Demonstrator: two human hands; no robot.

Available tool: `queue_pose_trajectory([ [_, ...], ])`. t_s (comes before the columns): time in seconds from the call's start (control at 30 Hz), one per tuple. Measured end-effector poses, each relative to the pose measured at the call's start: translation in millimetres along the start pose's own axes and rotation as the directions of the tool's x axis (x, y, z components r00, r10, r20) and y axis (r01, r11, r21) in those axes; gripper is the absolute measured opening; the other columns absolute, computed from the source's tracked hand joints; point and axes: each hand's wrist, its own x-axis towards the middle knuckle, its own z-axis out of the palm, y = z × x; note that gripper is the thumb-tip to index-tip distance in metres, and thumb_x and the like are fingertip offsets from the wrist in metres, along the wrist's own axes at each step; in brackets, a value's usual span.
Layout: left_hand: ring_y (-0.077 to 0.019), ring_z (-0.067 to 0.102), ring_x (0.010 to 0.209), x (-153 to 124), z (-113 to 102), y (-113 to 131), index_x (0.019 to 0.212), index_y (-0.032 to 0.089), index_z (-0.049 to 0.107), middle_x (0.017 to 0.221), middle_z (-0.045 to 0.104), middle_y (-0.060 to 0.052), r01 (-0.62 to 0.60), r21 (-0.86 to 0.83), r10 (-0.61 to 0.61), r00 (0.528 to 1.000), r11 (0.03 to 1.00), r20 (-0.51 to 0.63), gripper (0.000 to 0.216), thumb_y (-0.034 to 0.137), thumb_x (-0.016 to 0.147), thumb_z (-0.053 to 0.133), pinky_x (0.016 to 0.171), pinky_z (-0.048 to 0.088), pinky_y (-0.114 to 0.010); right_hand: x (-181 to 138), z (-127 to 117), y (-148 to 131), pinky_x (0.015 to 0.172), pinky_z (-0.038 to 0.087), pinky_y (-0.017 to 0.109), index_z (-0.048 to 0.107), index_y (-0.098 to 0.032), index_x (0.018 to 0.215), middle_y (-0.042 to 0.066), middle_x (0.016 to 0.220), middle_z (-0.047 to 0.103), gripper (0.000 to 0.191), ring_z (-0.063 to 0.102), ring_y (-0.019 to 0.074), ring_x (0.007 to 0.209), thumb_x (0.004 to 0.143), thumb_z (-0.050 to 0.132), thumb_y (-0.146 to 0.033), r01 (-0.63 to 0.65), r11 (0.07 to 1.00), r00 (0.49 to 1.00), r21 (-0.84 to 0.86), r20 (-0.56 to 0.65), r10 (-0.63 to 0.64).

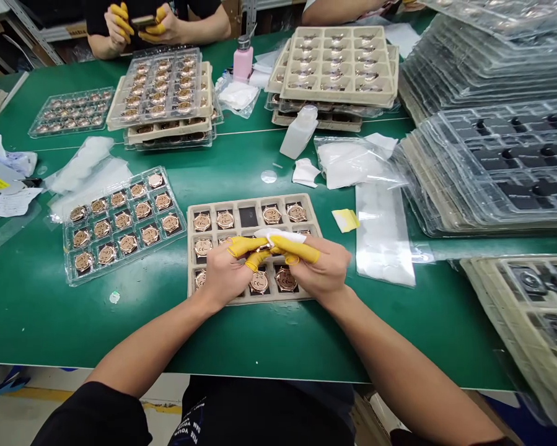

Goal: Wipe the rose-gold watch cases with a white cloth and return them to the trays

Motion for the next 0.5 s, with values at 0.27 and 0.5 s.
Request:
queue_pose_trajectory([
  [0.27, -0.0195, 0.077, 0.087, 8.1, 5.9, -0.4, 0.091, 0.016, 0.078, 0.093, 0.080, -0.007, 0.311, -0.373, -0.330, 0.944, 0.874, 0.012, 0.031, 0.034, 0.069, 0.090, 0.085, 0.065, -0.034, 11.9, -4.4, -12.7, 0.072, 0.061, 0.033, 0.081, -0.032, 0.104, 0.001, 0.097, 0.080, 0.023, 0.075, 0.0190, 0.085, 0.084, 0.074, -0.022, -0.411, 0.860, 0.907, 0.303, 0.043, 0.419],
  [0.5, -0.0231, 0.076, 0.098, 0.8, 3.7, 1.7, 0.095, 0.025, 0.082, 0.102, 0.081, -0.006, -0.016, -0.108, 0.017, 1.000, 0.994, 0.008, 0.018, 0.023, 0.076, 0.083, 0.092, 0.062, -0.040, 1.8, -2.1, -14.4, 0.079, 0.064, 0.034, 0.078, -0.033, 0.112, 0.001, 0.108, 0.079, 0.035, 0.076, 0.0201, 0.096, 0.085, 0.067, -0.014, -0.283, 0.914, 0.959, 0.291, 0.093, 0.267],
])
